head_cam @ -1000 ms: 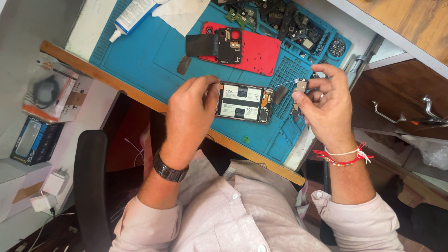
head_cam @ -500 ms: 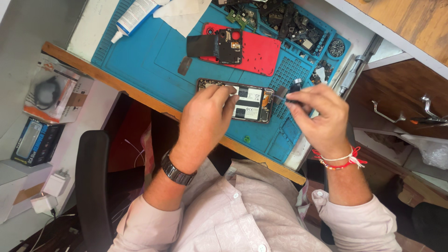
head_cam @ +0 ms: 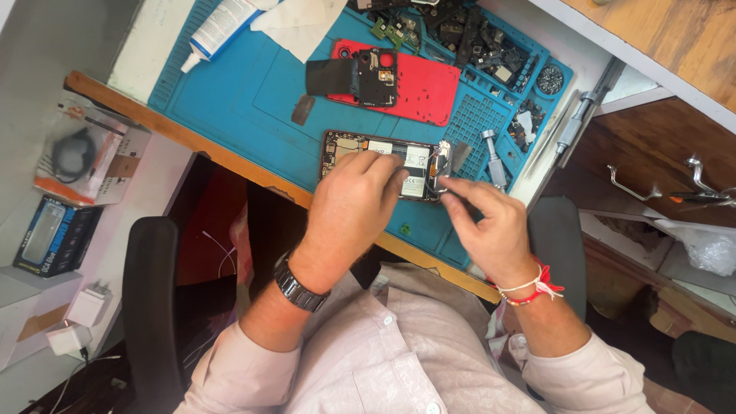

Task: The person disassembles a red smartphone, removing the back cover and battery, then places it on a blue mat. They subsequently pick up a black smartphone and use a screwdriver to remove screws from its internal components.

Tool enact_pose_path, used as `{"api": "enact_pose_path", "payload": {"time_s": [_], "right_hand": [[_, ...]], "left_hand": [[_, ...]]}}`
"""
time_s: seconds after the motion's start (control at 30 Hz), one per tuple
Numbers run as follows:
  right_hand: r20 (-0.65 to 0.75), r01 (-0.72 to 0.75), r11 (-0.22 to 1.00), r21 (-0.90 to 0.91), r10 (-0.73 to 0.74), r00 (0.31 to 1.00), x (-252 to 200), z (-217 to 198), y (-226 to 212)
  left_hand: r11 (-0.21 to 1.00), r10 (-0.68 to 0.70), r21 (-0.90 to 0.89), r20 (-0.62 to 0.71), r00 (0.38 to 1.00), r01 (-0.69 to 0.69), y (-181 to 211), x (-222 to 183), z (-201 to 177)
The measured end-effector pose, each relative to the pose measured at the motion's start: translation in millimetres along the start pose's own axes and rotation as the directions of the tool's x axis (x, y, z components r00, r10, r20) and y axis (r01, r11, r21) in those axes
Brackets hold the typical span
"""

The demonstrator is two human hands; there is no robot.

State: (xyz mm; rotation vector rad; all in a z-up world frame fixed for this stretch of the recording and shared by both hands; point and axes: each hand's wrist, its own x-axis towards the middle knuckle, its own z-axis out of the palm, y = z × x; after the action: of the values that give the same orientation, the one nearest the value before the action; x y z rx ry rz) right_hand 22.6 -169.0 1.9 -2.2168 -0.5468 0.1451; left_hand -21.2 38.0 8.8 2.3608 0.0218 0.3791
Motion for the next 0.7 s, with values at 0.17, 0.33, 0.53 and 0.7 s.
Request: {"api": "enact_pose_path", "payload": {"time_s": [0.17, 0.33, 0.53, 0.7], "right_hand": [[0.064, -0.08, 0.997, -0.017, 0.081, 0.995, 2, 6, -2], [0.072, 0.051, 0.999, -0.02, -0.049, 0.996, 1, 3, 5], [0.153, 0.094, 0.992, -0.083, -0.081, 0.985, 3, -5, 8], [0.154, 0.17, 0.97, -0.175, -0.143, 0.978, 3, -13, 15]], "left_hand": [[0.985, 0.17, 0.025, 0.052, 0.984, -0.171, 2, 2, 5], [0.939, 0.321, 0.063, 0.181, 0.93, -0.337, 3, 15, 18], [0.906, 0.341, 0.143, 0.31, 0.887, -0.398, -3, 23, 23], [0.857, 0.415, 0.176, 0.322, 0.851, -0.484, -5, 27, 23]]}}
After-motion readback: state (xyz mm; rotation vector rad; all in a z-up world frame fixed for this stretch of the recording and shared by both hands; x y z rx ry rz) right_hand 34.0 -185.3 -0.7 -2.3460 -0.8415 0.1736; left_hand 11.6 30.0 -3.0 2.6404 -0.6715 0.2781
